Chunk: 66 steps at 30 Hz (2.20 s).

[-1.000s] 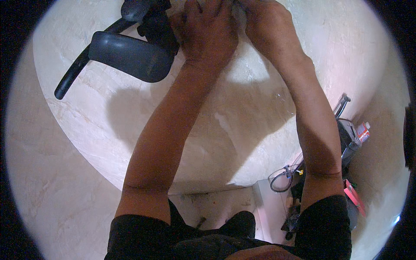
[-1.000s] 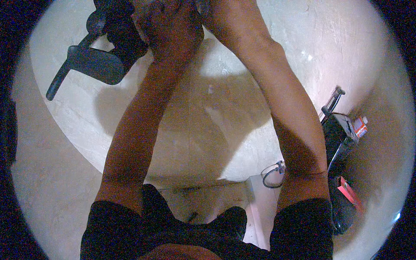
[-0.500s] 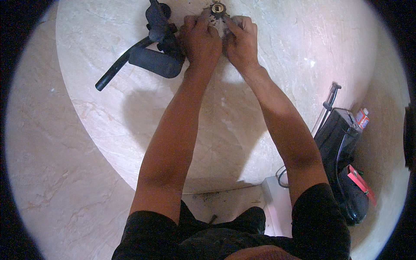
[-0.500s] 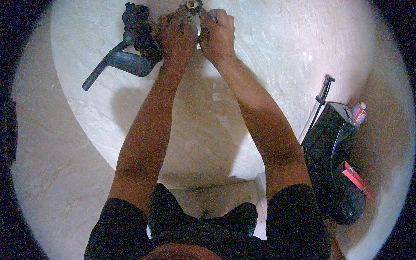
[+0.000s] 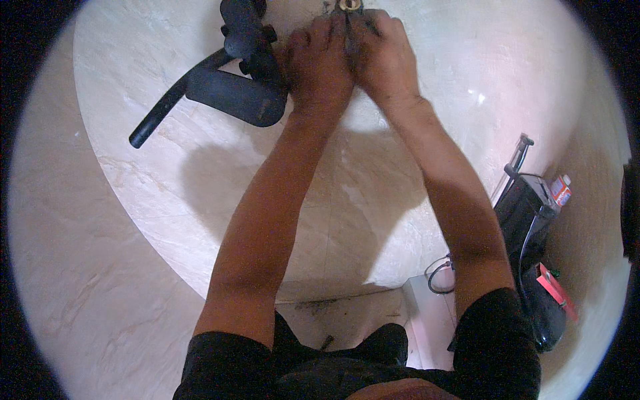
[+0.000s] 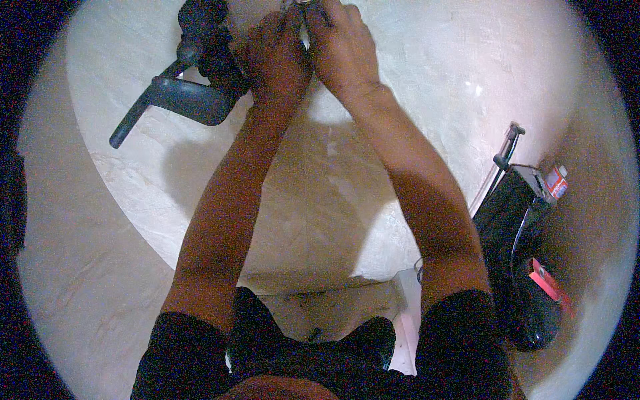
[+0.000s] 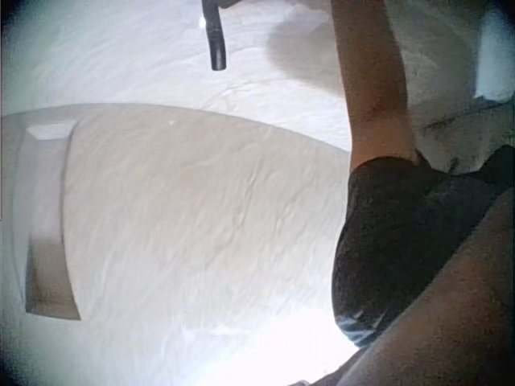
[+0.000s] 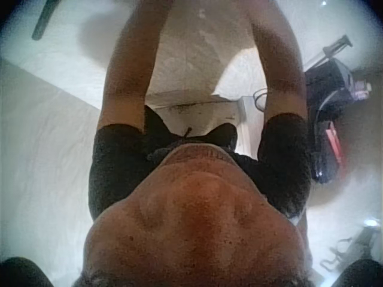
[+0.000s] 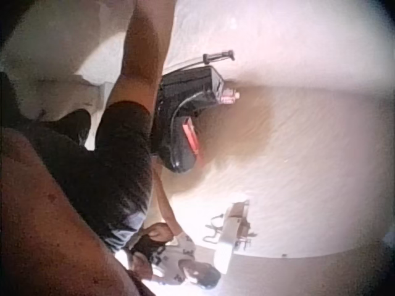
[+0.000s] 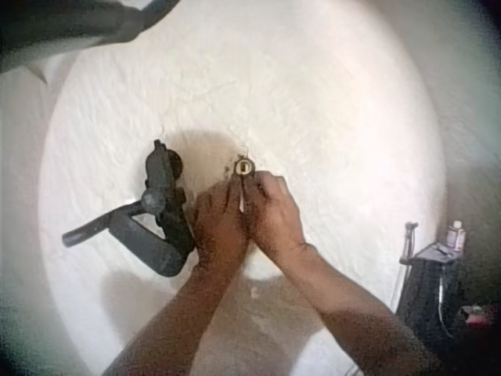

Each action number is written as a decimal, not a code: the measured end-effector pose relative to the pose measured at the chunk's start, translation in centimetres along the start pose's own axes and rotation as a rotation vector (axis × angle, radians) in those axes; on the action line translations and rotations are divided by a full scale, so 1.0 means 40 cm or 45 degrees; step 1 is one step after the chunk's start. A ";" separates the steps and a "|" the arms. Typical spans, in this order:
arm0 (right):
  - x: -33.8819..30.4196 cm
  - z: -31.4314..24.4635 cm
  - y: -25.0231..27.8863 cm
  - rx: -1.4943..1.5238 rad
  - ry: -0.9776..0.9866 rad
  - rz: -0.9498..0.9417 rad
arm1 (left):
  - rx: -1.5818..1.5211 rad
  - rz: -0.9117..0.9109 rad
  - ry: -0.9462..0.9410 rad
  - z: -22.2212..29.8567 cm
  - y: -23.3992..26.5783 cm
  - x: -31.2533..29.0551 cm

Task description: The person uses a small hatchet and hands to scrape and chip away material from around a metal wall fitting, then wipes the area and attempts to screw on a component.

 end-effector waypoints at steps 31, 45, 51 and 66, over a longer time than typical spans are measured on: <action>0.015 0.095 -0.001 0.246 -0.082 0.052 | -0.379 0.265 0.193 0.011 0.001 0.056; 0.269 0.127 0.009 0.494 0.489 -0.449 | -0.578 0.247 0.206 -0.006 -0.005 0.096; 0.286 0.148 0.014 0.479 0.635 -0.554 | -0.520 0.277 0.258 0.001 -0.026 0.096; 0.048 0.078 -0.047 0.496 -0.036 0.366 | -0.809 0.092 0.596 0.057 0.053 0.103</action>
Point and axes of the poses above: each hand's wrist, its own x-axis towards the middle knuckle, its own y-axis out of the back of the hand, z = x × y, the point moved 2 cm from there along x, towards the middle knuckle, and after that the axes turned 9 degrees about -y, right-handed, at the moved point
